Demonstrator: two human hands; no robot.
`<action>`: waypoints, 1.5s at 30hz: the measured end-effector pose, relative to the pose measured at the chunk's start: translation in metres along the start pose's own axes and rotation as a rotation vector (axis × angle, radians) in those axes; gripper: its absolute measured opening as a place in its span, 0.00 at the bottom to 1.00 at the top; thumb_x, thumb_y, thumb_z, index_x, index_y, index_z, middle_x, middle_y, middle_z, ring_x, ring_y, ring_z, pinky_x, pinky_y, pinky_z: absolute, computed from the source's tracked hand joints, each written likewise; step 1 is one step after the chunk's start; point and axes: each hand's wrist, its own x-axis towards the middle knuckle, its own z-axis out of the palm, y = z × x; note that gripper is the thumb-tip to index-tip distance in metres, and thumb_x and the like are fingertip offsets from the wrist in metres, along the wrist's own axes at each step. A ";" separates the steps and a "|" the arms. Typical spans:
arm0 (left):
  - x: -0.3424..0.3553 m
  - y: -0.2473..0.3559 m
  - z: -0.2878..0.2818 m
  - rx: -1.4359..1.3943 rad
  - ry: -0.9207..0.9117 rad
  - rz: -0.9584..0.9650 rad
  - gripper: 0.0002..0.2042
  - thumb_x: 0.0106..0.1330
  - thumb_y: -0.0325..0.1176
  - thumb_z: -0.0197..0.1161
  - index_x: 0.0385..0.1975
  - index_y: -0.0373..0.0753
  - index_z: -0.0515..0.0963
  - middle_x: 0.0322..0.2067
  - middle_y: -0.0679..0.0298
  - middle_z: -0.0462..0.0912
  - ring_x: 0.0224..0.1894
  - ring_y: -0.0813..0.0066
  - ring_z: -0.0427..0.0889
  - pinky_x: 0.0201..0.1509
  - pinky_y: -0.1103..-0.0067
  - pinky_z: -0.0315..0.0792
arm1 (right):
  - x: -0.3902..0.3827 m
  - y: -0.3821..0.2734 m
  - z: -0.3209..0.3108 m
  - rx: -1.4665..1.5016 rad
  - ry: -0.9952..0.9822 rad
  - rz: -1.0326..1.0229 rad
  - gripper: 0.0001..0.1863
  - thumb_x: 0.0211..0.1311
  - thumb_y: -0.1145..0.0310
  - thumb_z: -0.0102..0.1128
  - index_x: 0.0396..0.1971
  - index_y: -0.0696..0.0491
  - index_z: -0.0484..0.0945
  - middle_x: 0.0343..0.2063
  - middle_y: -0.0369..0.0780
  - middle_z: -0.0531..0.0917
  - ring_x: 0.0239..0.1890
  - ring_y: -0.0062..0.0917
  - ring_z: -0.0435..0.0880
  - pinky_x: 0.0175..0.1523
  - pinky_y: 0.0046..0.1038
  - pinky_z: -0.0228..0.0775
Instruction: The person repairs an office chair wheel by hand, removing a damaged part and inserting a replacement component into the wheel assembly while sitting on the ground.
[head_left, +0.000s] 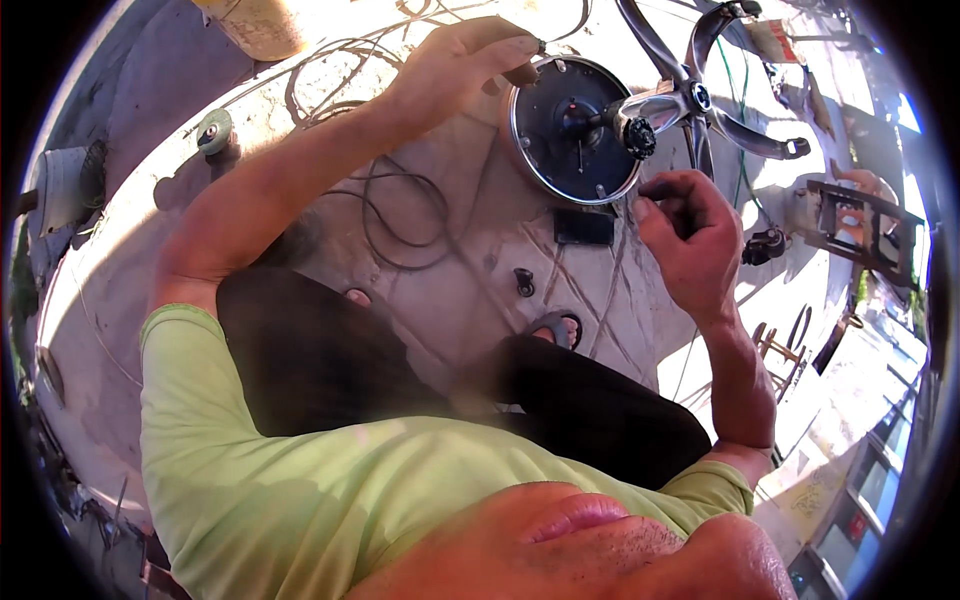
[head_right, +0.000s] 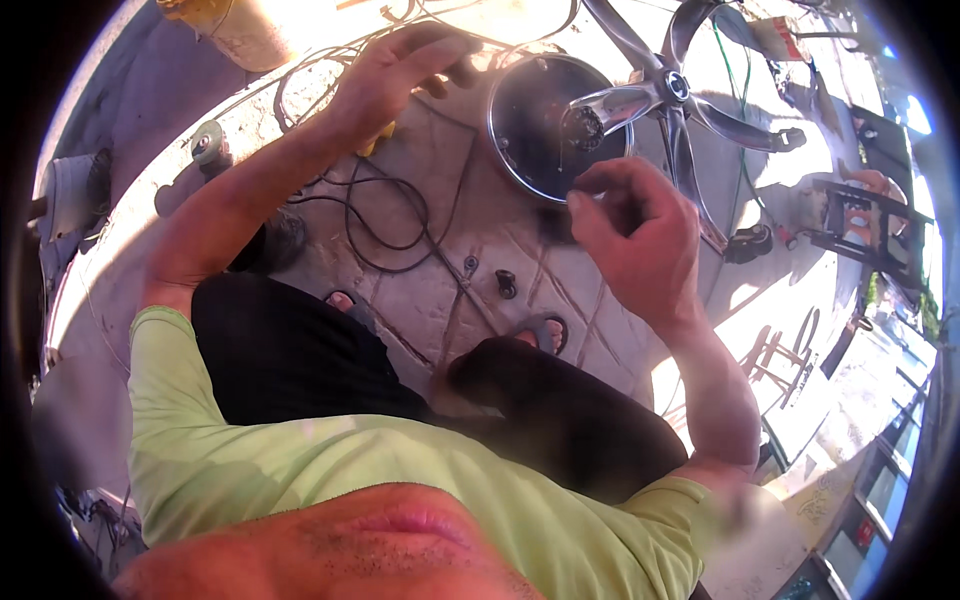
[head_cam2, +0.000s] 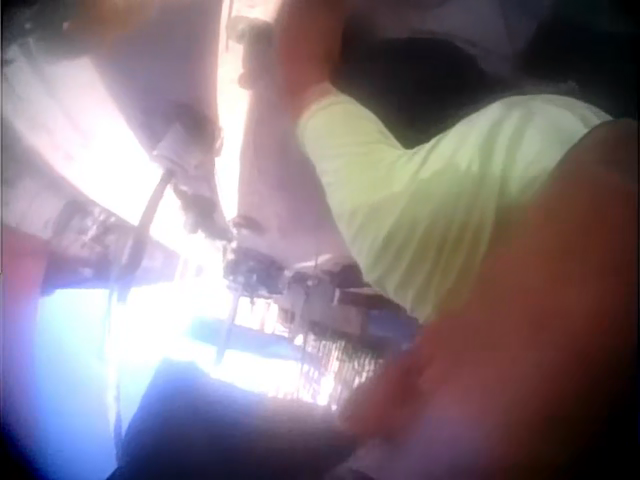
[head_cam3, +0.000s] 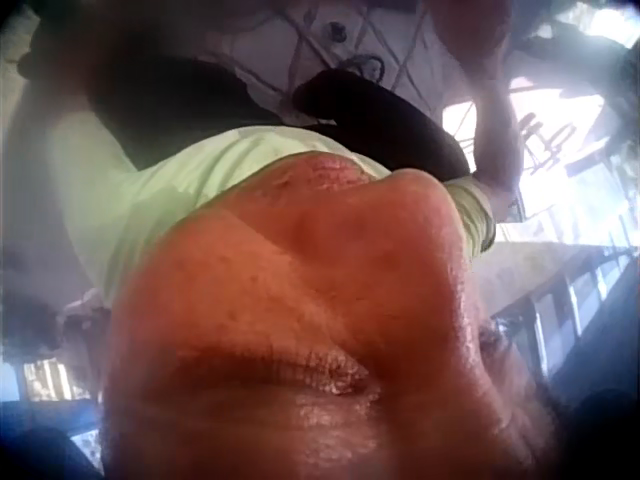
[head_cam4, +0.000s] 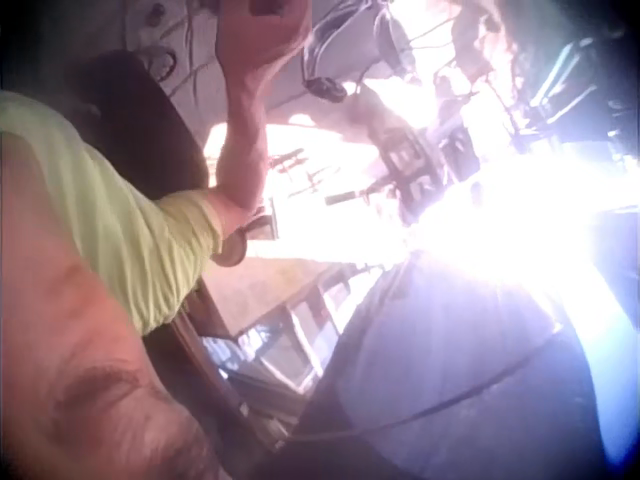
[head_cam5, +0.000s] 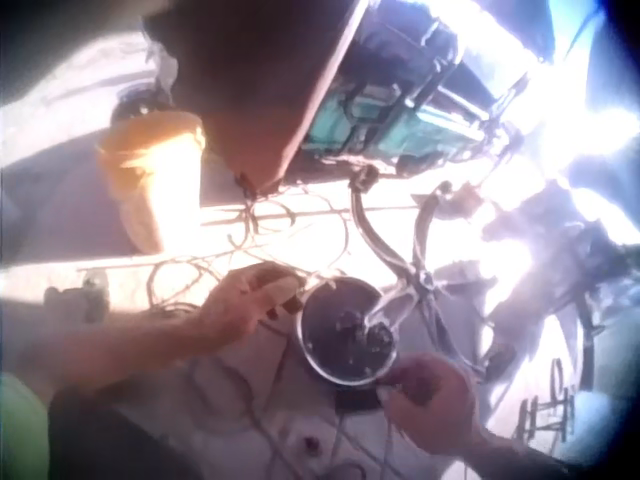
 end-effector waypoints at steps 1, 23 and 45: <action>0.000 -0.001 0.000 -0.006 -0.002 -0.009 0.16 0.80 0.43 0.54 0.53 0.41 0.83 0.40 0.67 0.88 0.43 0.78 0.82 0.49 0.76 0.75 | 0.001 0.001 -0.003 0.047 0.082 0.012 0.10 0.57 0.71 0.73 0.38 0.56 0.84 0.22 0.34 0.82 0.23 0.13 0.76 0.32 0.21 0.70; 0.102 -0.048 0.039 -1.305 -1.663 0.844 0.17 0.61 0.35 0.77 0.46 0.36 0.84 0.30 0.56 0.81 0.25 0.62 0.79 0.26 0.66 0.74 | 0.031 0.010 0.002 -0.379 0.176 -0.458 0.09 0.58 0.75 0.72 0.39 0.55 0.86 0.33 0.40 0.89 0.30 0.27 0.90 0.36 0.26 0.80; 0.107 -0.059 0.047 -1.312 -1.524 1.054 0.17 0.61 0.37 0.77 0.48 0.40 0.84 0.40 0.58 0.83 0.35 0.61 0.83 0.35 0.63 0.79 | 0.035 0.013 0.004 -0.459 0.167 -0.635 0.15 0.52 0.75 0.77 0.41 0.55 0.85 0.31 0.39 0.89 0.25 0.25 0.87 0.29 0.25 0.78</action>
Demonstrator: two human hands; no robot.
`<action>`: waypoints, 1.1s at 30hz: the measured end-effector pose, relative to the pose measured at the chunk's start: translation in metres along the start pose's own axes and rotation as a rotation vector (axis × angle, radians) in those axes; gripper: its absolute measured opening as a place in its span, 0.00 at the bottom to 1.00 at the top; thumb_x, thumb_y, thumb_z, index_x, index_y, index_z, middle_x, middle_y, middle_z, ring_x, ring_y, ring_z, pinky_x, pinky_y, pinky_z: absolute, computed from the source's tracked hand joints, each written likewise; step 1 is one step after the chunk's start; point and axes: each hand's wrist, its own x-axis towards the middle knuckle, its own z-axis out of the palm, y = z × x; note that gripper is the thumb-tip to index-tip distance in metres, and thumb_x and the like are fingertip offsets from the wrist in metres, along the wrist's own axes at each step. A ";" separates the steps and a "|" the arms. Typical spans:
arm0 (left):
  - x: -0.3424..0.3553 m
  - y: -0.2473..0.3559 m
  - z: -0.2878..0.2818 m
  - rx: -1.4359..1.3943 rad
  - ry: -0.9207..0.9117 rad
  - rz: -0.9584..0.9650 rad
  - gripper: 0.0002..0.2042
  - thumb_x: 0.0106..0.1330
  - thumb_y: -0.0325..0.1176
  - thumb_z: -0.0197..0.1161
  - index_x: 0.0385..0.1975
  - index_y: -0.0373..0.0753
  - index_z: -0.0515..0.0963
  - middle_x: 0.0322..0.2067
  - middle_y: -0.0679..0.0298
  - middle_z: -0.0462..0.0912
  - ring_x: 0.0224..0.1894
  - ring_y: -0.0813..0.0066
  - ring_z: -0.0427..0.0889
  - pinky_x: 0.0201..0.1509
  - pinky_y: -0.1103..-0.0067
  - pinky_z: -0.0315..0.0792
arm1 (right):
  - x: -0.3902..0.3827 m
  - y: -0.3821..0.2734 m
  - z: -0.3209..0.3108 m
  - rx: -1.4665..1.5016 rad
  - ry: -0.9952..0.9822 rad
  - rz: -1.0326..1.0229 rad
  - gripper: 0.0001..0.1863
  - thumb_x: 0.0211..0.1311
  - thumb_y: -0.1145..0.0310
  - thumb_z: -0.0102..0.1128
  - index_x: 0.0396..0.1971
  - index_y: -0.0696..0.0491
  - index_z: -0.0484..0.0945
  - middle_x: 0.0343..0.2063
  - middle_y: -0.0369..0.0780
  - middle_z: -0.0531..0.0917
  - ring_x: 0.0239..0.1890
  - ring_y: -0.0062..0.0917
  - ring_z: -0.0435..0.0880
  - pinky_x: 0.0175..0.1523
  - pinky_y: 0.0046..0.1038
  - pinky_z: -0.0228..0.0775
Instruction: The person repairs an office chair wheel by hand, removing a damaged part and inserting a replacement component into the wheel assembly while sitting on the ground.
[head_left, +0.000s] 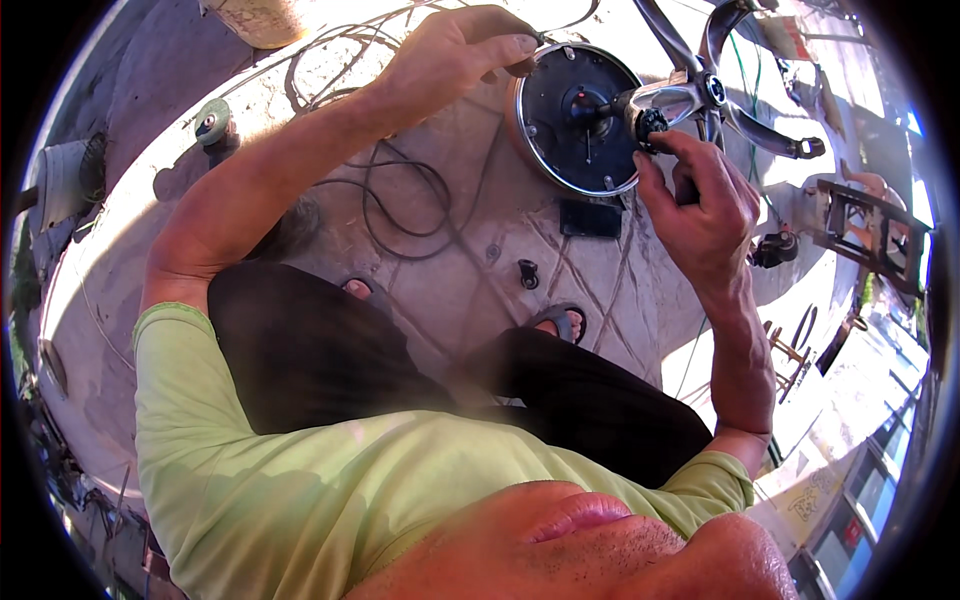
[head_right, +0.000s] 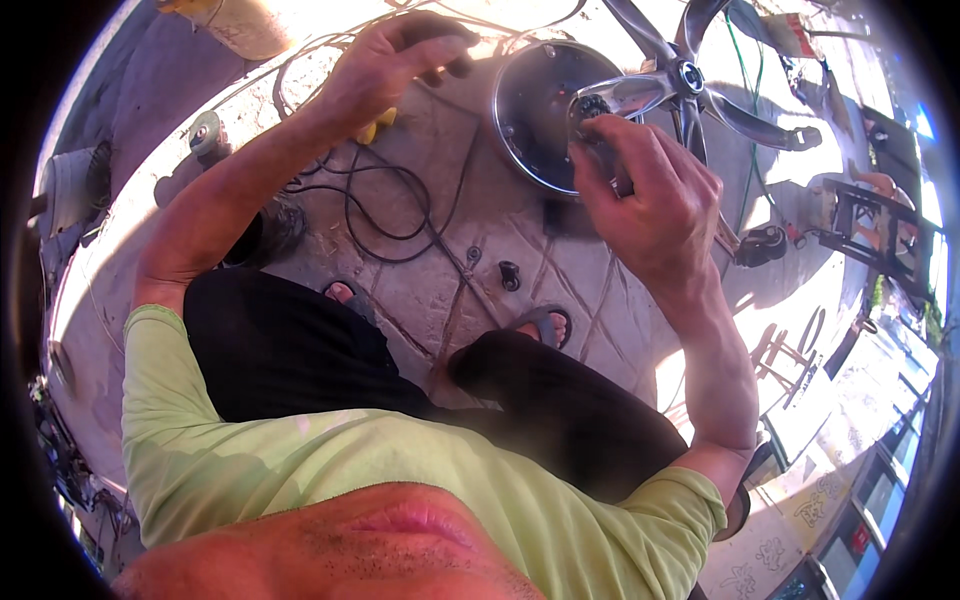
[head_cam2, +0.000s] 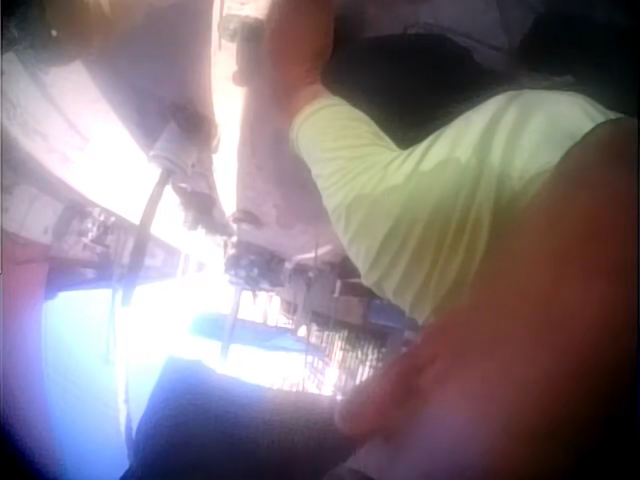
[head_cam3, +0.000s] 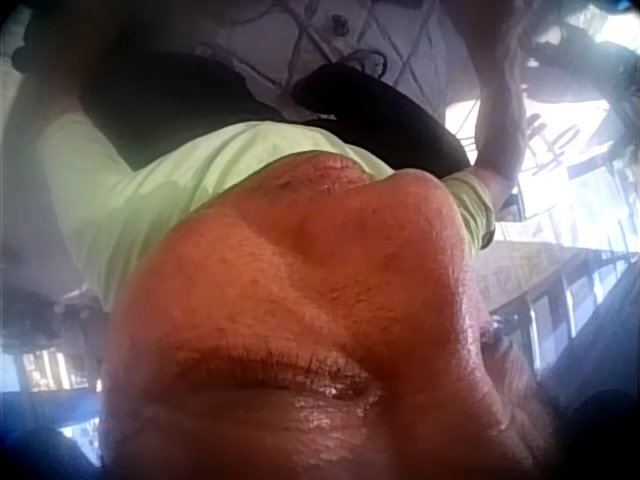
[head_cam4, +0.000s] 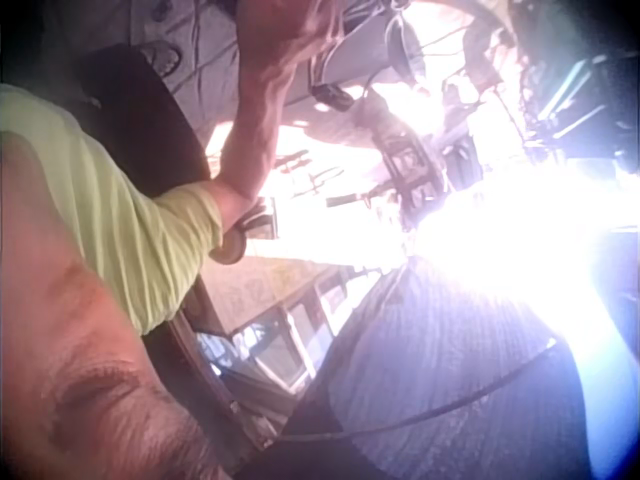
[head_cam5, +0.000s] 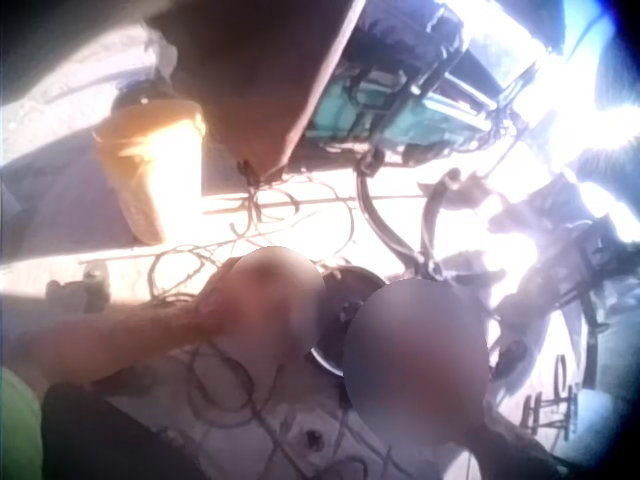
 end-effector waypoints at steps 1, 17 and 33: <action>-0.001 0.000 0.001 0.014 0.040 -0.005 0.17 0.62 0.37 0.77 0.48 0.40 0.84 0.41 0.58 0.83 0.36 0.61 0.83 0.37 0.64 0.79 | 0.000 0.000 0.001 -0.002 0.001 -0.004 0.15 0.52 0.75 0.77 0.40 0.55 0.85 0.31 0.39 0.89 0.25 0.26 0.87 0.29 0.25 0.78; 0.068 0.023 0.109 1.118 1.667 -1.027 0.12 0.75 0.34 0.62 0.48 0.33 0.83 0.40 0.63 0.86 0.42 0.76 0.83 0.47 0.77 0.77 | 0.000 -0.004 0.000 0.000 0.026 0.047 0.12 0.52 0.75 0.78 0.36 0.53 0.86 0.21 0.34 0.82 0.17 0.17 0.76 0.24 0.21 0.66; 0.059 0.047 0.110 1.286 1.555 -0.799 0.10 0.71 0.35 0.65 0.38 0.33 0.84 0.34 0.61 0.87 0.37 0.74 0.83 0.44 0.75 0.77 | 0.006 -0.038 0.254 0.489 -0.580 0.348 0.19 0.56 0.55 0.68 0.40 0.54 0.87 0.30 0.49 0.88 0.38 0.42 0.90 0.47 0.40 0.78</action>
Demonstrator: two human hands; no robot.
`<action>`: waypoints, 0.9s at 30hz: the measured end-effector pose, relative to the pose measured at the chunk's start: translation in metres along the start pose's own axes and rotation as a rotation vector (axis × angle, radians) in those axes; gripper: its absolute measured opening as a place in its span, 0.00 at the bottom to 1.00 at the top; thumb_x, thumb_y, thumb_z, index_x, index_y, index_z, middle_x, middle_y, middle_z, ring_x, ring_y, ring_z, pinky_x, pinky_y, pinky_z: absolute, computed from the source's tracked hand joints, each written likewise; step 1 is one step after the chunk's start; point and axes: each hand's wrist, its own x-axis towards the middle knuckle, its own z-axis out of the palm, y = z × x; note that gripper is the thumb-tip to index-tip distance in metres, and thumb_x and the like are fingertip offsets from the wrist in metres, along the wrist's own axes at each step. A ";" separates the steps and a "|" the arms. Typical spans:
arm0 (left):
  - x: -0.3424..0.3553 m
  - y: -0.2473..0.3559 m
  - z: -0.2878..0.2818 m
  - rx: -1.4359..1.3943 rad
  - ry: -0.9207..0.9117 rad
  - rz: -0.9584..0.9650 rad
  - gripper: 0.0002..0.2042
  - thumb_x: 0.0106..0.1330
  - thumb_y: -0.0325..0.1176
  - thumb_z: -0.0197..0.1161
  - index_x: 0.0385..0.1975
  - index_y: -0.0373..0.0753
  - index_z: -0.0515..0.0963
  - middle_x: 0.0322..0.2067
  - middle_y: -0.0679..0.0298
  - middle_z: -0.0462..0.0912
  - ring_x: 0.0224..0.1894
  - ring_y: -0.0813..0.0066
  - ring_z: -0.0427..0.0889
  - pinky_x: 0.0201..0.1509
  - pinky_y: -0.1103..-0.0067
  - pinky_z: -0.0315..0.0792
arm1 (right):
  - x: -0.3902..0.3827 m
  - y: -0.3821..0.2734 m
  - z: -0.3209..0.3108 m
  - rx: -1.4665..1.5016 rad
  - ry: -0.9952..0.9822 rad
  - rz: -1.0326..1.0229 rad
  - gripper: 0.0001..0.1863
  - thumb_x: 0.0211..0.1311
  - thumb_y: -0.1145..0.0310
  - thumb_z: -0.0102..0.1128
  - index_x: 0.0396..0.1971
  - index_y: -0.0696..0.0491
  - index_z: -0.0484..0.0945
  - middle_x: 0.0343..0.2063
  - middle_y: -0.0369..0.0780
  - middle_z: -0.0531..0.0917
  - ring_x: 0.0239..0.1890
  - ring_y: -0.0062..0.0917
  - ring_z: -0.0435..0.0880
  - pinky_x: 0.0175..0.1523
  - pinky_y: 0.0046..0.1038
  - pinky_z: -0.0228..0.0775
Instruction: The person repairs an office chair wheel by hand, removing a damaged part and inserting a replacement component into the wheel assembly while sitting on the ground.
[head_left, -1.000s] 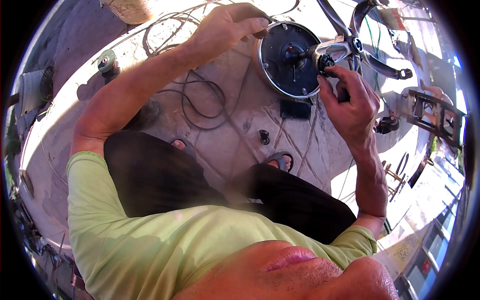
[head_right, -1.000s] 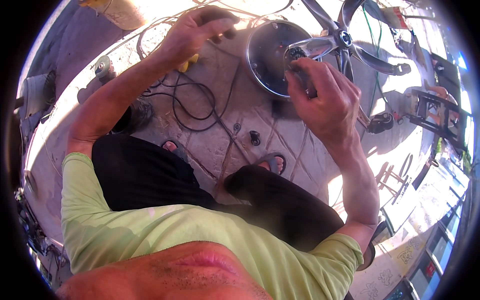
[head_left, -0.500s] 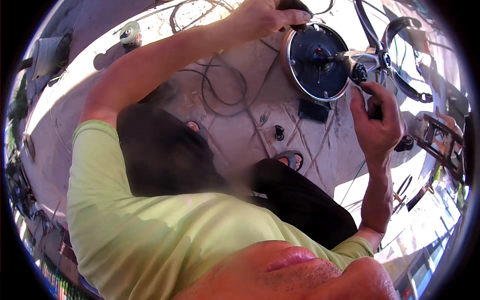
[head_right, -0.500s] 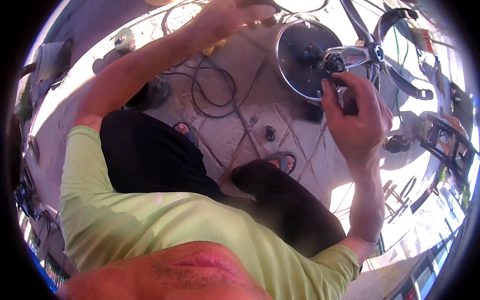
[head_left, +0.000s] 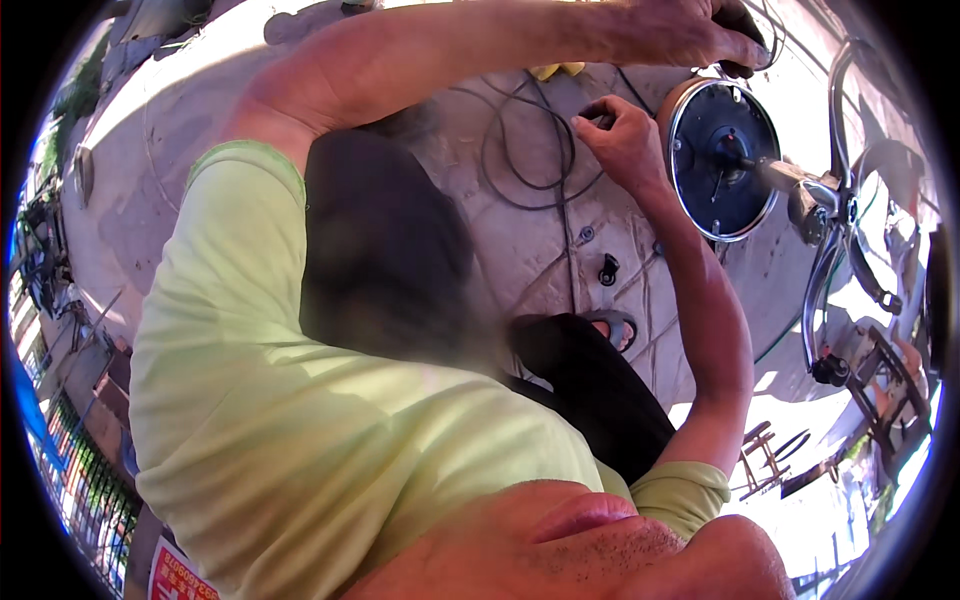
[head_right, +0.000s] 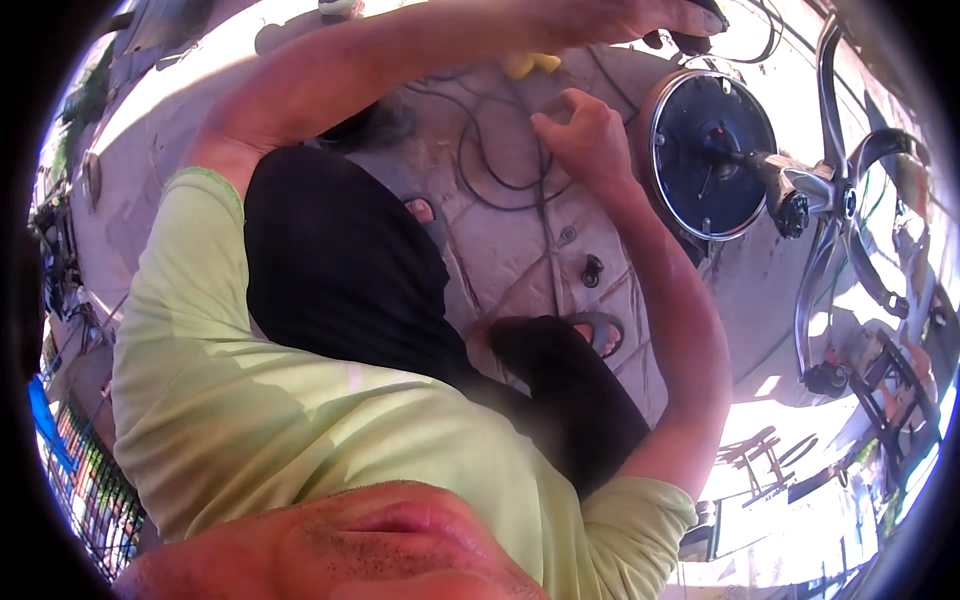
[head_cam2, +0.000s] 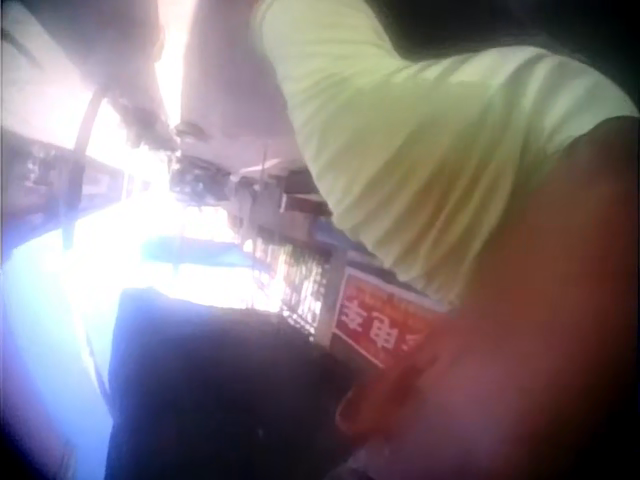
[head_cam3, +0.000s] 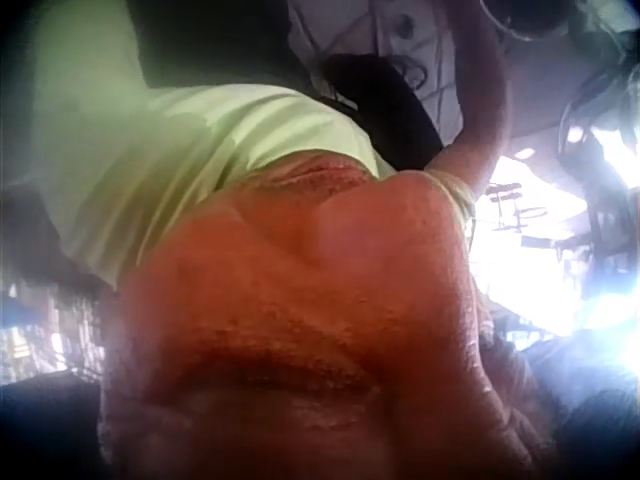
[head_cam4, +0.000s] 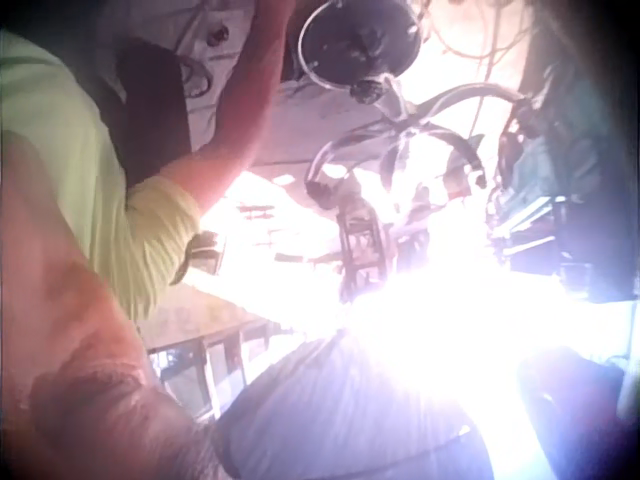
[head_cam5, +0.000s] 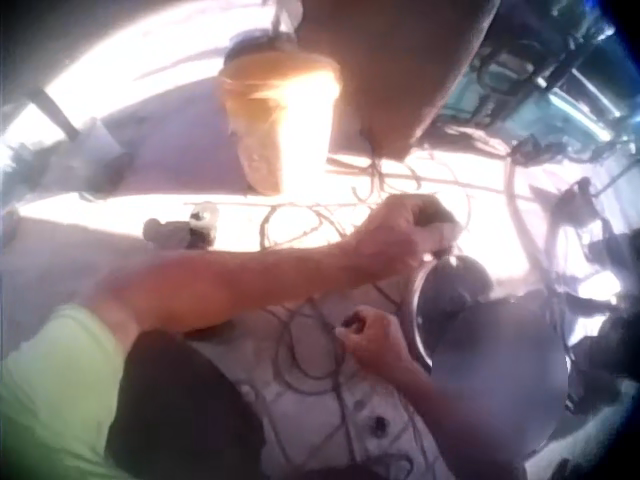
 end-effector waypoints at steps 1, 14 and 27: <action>0.002 -0.001 0.002 -0.014 -0.010 0.010 0.10 0.71 0.34 0.65 0.38 0.33 0.84 0.34 0.61 0.87 0.37 0.74 0.83 0.45 0.75 0.77 | 0.013 0.011 0.015 0.030 0.006 0.065 0.21 0.54 0.53 0.68 0.41 0.54 0.88 0.34 0.51 0.89 0.43 0.45 0.89 0.51 0.41 0.78; -0.016 0.006 -0.029 0.054 0.020 -0.088 0.13 0.73 0.38 0.63 0.42 0.34 0.83 0.35 0.63 0.86 0.36 0.76 0.82 0.40 0.79 0.75 | 0.088 0.066 0.127 0.060 0.184 0.355 0.22 0.53 0.52 0.65 0.44 0.50 0.88 0.44 0.48 0.89 0.51 0.46 0.86 0.58 0.43 0.77; -0.013 -0.002 -0.042 0.034 0.037 -0.121 0.13 0.73 0.38 0.63 0.43 0.32 0.83 0.36 0.62 0.87 0.38 0.75 0.82 0.42 0.78 0.76 | 0.108 0.076 0.147 -0.015 0.197 0.335 0.21 0.58 0.51 0.64 0.46 0.48 0.85 0.45 0.50 0.88 0.52 0.49 0.85 0.58 0.47 0.76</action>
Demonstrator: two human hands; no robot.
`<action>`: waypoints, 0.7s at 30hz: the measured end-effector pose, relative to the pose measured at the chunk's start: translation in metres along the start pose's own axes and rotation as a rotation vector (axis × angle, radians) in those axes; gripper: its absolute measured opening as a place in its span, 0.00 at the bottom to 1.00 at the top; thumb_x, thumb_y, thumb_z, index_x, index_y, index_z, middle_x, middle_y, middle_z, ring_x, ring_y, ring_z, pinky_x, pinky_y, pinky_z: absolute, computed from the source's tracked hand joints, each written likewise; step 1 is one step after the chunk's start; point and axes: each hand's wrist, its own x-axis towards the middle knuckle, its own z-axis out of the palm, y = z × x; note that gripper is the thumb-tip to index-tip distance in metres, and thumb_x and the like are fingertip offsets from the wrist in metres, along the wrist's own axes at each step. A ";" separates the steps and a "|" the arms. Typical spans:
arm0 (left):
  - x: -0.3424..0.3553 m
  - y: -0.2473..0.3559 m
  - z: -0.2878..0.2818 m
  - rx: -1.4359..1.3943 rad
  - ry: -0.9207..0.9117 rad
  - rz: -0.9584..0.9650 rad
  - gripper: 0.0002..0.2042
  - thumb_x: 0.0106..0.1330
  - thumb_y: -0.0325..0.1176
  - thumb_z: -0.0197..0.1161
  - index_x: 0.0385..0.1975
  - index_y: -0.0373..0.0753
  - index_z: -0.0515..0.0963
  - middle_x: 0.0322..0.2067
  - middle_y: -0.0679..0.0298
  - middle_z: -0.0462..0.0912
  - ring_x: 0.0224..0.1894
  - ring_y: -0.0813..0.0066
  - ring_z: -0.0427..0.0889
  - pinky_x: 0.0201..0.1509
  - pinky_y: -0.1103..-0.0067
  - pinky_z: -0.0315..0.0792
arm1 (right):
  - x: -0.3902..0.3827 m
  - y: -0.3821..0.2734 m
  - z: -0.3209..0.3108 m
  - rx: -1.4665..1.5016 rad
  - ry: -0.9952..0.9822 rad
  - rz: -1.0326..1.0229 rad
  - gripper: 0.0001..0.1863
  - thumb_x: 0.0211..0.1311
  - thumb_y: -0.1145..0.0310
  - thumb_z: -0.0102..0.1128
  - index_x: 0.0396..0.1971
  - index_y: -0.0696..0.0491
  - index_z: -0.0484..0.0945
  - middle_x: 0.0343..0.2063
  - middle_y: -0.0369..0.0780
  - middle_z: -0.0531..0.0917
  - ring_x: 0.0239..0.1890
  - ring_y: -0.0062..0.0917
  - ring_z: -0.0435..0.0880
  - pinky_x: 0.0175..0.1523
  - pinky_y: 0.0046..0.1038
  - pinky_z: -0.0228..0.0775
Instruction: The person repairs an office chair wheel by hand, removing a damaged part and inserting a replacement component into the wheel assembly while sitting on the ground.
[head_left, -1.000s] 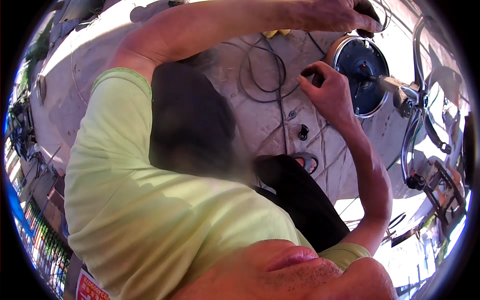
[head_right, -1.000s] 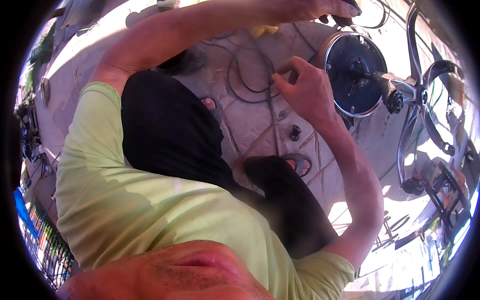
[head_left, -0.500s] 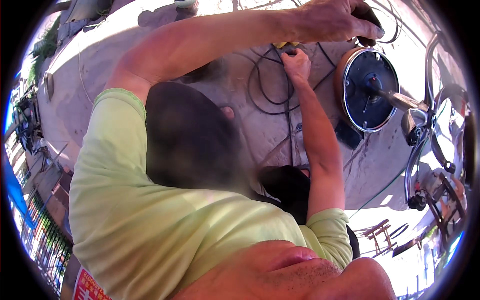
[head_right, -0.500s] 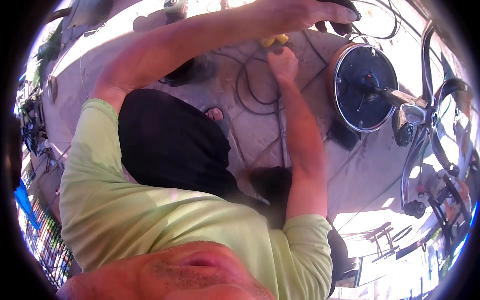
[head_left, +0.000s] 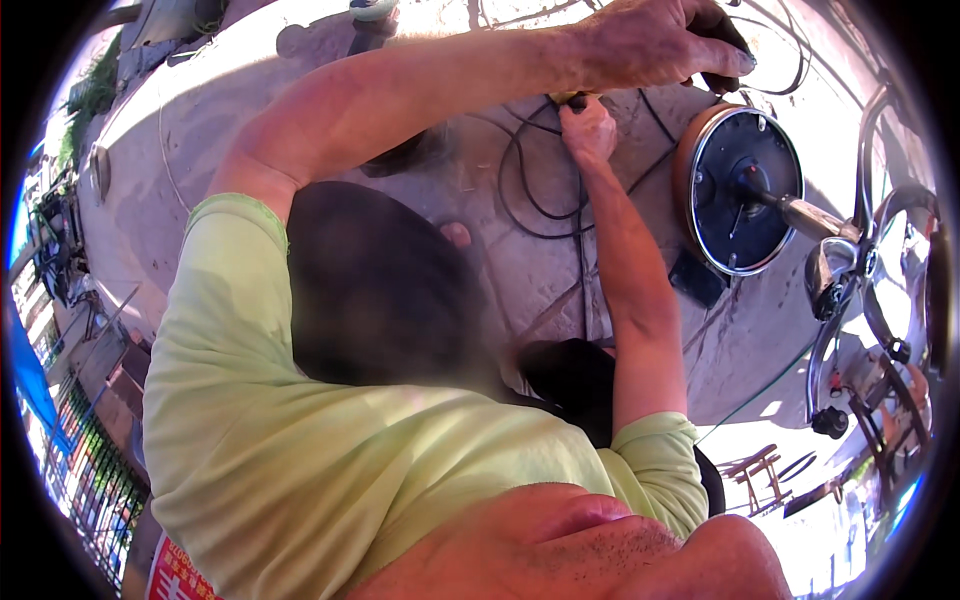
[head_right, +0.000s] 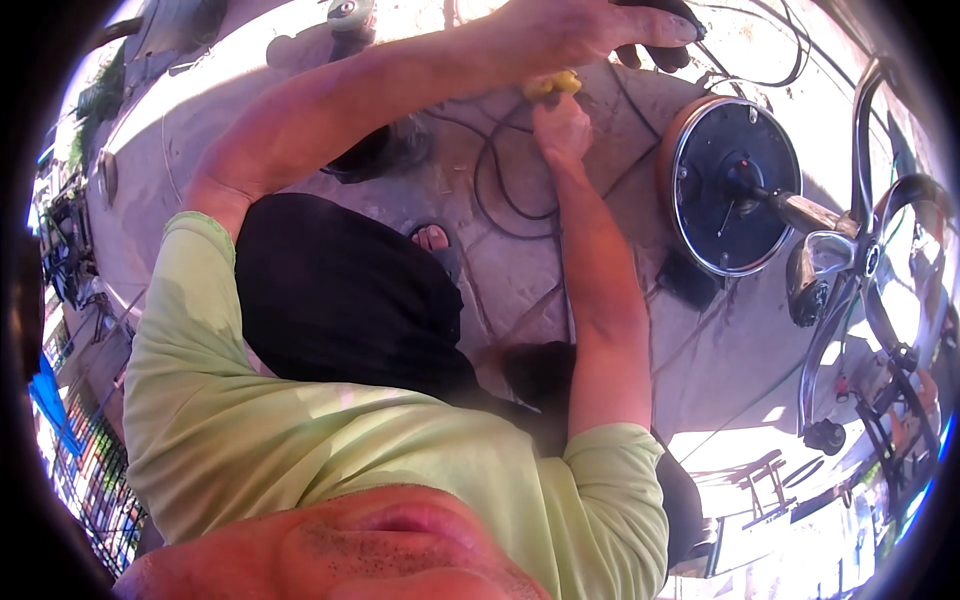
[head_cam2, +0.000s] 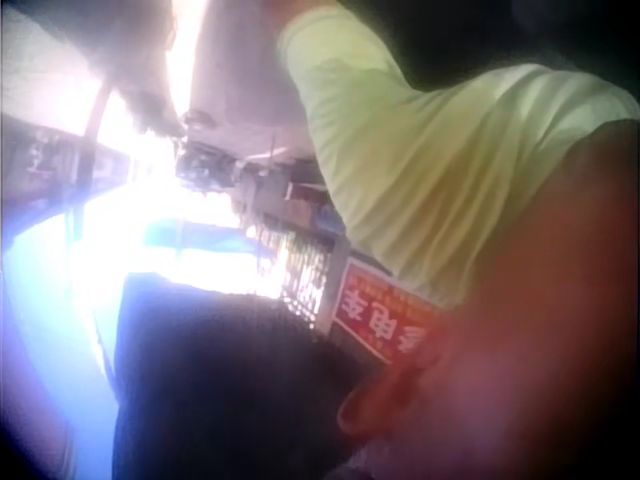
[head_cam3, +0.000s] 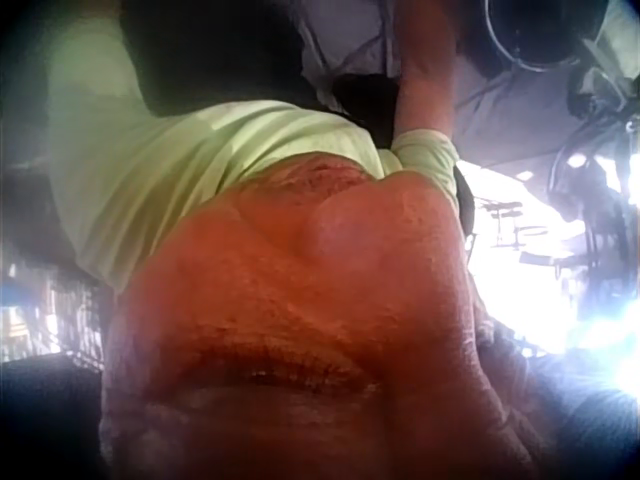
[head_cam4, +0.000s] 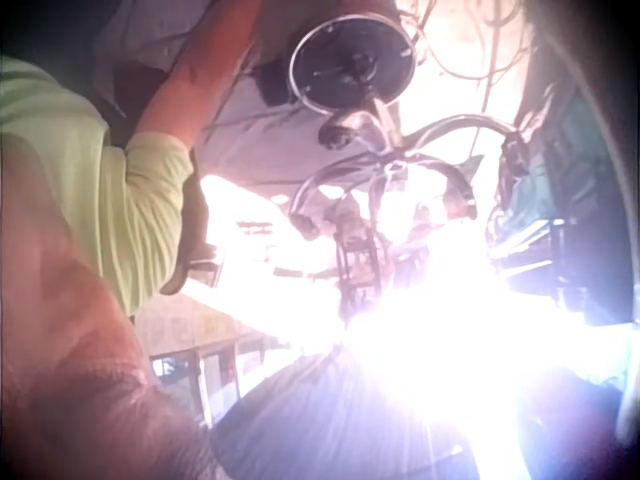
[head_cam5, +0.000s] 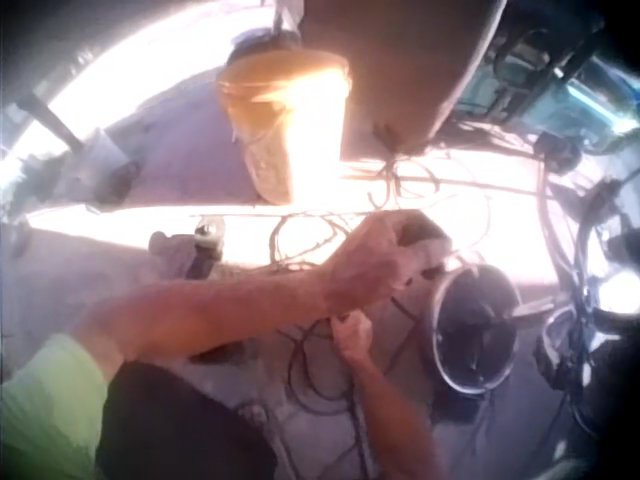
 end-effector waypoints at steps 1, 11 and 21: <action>0.000 -0.001 -0.001 -0.010 -0.002 0.014 0.13 0.73 0.38 0.64 0.43 0.32 0.83 0.36 0.62 0.87 0.38 0.75 0.83 0.43 0.77 0.76 | 0.001 0.000 0.001 -0.008 -0.009 -0.002 0.21 0.58 0.51 0.64 0.46 0.48 0.85 0.45 0.50 0.88 0.52 0.50 0.85 0.58 0.47 0.76; -0.005 0.007 -0.003 0.027 0.022 -0.048 0.12 0.73 0.37 0.63 0.46 0.34 0.84 0.37 0.62 0.87 0.40 0.74 0.83 0.45 0.77 0.76 | 0.001 -0.003 0.003 -0.075 0.010 -0.017 0.18 0.62 0.52 0.61 0.44 0.48 0.85 0.44 0.51 0.88 0.49 0.52 0.86 0.56 0.49 0.77; -0.008 0.005 0.000 0.084 0.093 -0.145 0.11 0.74 0.35 0.62 0.46 0.34 0.83 0.36 0.64 0.87 0.38 0.76 0.81 0.45 0.78 0.76 | -0.005 -0.008 -0.004 -0.210 -0.017 -0.078 0.16 0.62 0.58 0.59 0.43 0.53 0.80 0.41 0.51 0.88 0.45 0.50 0.87 0.52 0.51 0.78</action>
